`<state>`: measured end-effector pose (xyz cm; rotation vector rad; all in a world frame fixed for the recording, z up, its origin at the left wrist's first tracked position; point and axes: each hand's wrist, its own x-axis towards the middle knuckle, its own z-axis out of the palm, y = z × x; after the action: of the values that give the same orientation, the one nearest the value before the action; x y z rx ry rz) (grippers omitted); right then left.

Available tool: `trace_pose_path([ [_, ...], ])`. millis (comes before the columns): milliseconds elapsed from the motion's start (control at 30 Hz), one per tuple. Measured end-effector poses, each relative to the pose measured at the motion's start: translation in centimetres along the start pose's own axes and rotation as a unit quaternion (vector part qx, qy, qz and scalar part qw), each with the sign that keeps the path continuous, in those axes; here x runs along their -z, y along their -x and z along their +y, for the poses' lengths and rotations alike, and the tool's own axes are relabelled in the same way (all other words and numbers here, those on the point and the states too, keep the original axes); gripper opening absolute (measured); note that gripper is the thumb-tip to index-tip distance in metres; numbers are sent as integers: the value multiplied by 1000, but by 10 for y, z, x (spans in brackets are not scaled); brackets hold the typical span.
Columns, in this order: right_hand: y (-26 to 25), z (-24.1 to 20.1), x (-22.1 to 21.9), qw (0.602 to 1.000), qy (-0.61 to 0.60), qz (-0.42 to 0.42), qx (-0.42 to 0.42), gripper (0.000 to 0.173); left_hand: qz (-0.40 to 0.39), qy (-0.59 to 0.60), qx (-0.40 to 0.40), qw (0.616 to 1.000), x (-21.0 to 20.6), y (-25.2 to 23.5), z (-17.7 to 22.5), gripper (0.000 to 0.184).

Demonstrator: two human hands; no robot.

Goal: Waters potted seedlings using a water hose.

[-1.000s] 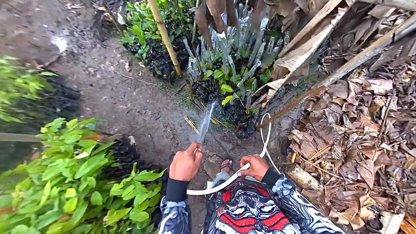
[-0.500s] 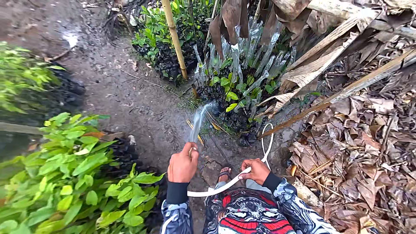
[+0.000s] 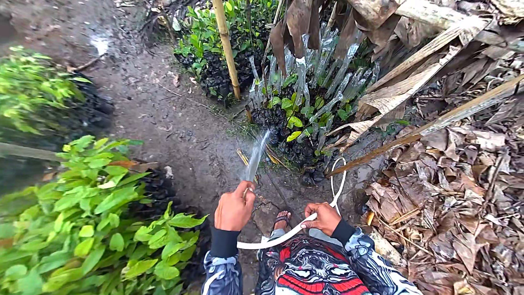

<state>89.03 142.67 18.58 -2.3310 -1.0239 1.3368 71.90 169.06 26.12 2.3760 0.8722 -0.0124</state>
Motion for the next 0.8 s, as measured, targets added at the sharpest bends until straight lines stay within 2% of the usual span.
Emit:
trace_pose_path([
  [467, 8, 12, -2, 1000, -22, 20, -3, 55, 2, 4, -35, 999, -3, -7, 3, 36],
  [600, 7, 14, -4, 1000, -22, 18, -5, 56, -31, 4, -62, 998, -4, -9, 10, 37],
  [800, 12, 32, -6, 997, -61, 32, -36, 55, 40, 21, -106, 993, -12, -22, 37, 36],
])
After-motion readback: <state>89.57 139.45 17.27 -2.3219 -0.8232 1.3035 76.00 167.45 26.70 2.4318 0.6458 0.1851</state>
